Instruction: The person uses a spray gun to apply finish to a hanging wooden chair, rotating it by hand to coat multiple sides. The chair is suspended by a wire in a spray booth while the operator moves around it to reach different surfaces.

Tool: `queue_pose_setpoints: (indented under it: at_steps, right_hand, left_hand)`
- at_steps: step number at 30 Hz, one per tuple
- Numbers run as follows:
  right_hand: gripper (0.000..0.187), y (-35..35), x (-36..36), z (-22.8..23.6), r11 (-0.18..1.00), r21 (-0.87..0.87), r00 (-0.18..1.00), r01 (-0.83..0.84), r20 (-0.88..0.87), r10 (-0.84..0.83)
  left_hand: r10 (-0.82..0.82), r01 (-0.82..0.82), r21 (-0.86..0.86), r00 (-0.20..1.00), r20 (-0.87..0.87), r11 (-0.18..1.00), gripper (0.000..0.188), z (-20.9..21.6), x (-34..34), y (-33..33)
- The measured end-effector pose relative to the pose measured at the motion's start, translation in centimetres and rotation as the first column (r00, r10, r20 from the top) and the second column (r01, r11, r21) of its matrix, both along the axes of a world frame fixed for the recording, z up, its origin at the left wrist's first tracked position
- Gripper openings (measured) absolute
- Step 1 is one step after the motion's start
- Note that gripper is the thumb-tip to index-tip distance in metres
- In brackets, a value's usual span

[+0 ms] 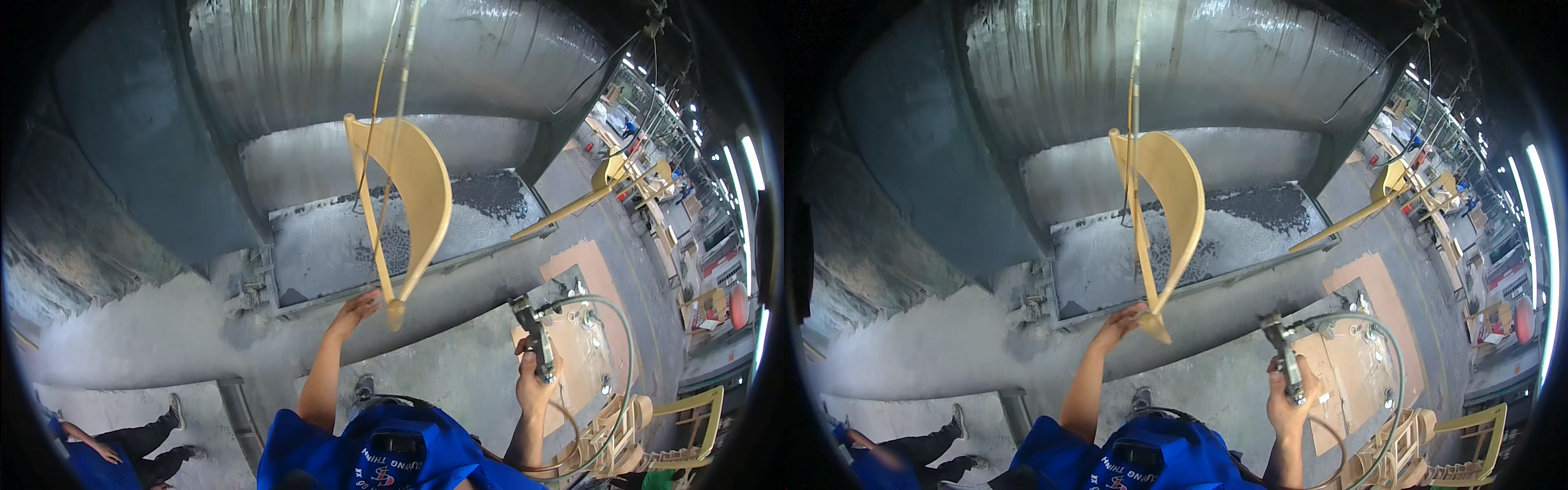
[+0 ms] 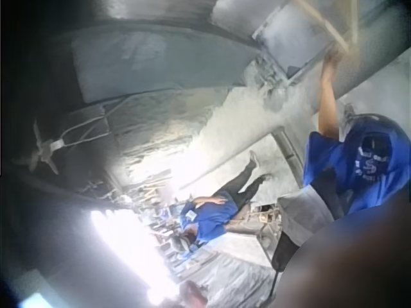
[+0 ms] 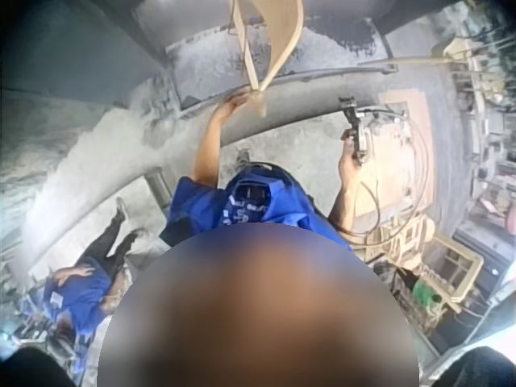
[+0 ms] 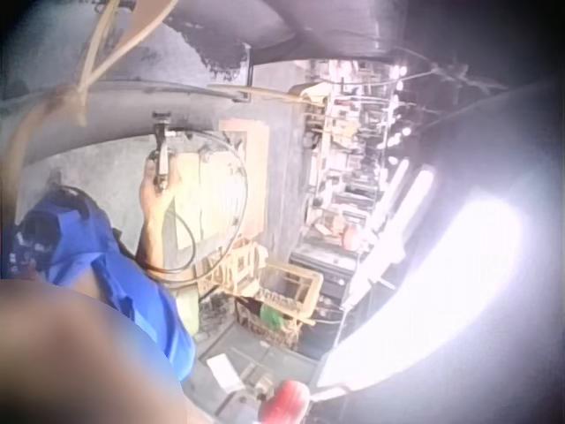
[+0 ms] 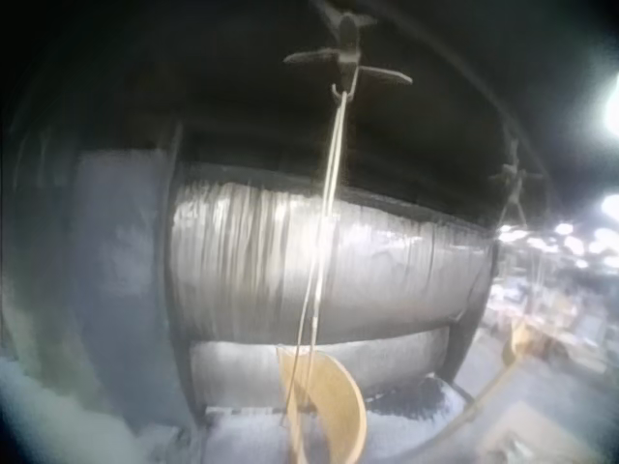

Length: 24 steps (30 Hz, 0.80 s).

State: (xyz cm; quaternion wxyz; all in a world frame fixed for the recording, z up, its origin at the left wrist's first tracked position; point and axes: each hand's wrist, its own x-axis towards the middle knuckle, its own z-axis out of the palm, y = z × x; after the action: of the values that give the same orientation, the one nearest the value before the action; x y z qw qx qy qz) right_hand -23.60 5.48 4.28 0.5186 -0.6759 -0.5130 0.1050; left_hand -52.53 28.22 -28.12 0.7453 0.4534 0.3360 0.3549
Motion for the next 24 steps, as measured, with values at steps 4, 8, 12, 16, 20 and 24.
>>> queue_pose_setpoints:
  at_steps: [4, 8, 12, 16, 20, 24]
  right_hand:
    - [0.035, 0.4, -3.0, 4.2, 0.965, -0.163, 0.956, -0.206, 0.176, 0.234]
    - [0.038, 2.1, -6.0, 5.0, 0.891, -0.274, 0.895, -0.362, 0.166, 0.414]
    - [0.042, 2.8, -7.5, 4.5, 0.831, -0.309, 0.811, -0.463, 0.23, 0.538]
    - [0.044, 3.9, -8.3, 3.1, 0.741, -0.452, 0.741, -0.497, 0.224, 0.633]
    - [0.04, 4.9, -9.3, 2.0, 0.72, -0.527, 0.726, -0.451, 0.253, 0.639]
    - [0.037, 5.3, -9.5, 2.2, 0.759, -0.403, 0.753, -0.512, 0.215, 0.622]
  left_hand:
    - [0.368, -0.119, 0.596, 0.875, -0.316, 0.794, 0.064, 0.9, 3.3, 2.3]
    - [0.368, 0.255, 0.811, 0.791, -0.488, 0.527, 0.06, 1.8, 6.4, 4.1]
    - [0.279, 0.6, 0.68, 0.627, -0.727, 0.421, 0.05, 0.9, 8.9, 3.6]
    - [0.367, 0.514, 0.72, 0.629, -0.686, 0.465, 0.046, -0.9, 10.2, 2.5]
    - [0.409, 0.557, 0.696, 0.564, -0.718, 0.453, 0.048, -2.1, 10.8, 2.5]
    - [0.484, 0.444, 0.814, 0.655, -0.58, 0.375, 0.047, -2.4, 10.8, 2.7]
